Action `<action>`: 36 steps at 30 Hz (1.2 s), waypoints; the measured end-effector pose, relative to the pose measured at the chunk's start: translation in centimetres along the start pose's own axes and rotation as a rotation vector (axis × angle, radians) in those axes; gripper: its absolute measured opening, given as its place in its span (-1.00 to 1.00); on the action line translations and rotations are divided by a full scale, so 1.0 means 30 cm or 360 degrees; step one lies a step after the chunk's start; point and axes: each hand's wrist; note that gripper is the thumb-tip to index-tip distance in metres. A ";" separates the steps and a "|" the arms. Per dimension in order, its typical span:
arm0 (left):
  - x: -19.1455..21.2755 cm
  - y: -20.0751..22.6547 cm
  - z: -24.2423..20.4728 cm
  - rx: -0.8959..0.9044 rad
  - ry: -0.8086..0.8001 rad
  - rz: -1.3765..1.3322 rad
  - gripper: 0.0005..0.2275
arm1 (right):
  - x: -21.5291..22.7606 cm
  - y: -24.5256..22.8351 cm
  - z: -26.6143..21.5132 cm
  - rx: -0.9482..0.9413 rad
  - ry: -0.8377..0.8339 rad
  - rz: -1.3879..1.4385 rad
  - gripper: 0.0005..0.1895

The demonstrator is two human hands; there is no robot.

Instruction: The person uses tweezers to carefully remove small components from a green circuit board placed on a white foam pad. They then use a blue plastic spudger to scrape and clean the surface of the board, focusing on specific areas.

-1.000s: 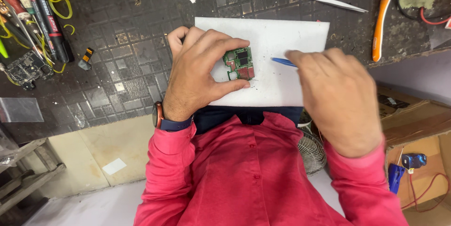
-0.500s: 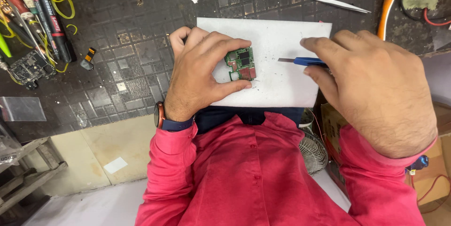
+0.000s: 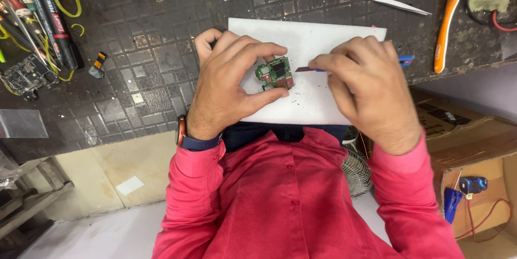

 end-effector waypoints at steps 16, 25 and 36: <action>-0.017 -0.007 -0.017 0.0059 0.0060 0.0020 -0.57 | -0.156 -0.002 -0.095 -0.0009 0.0476 0.0039 -0.81; -0.022 -0.010 -0.016 0.0049 0.0025 0.0059 -0.57 | -0.164 0.006 -0.092 0.0005 0.0449 0.0053 -0.80; -0.025 -0.015 -0.022 0.0056 0.0046 0.0059 -0.59 | -0.167 0.011 -0.083 0.0070 0.0428 0.0067 -0.80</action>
Point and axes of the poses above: each hand's wrist, its own z-axis towards the middle knuckle, its own x-axis out of the back of the hand, y = z × x, and after that the axes turned 14 degrees about y, right-handed
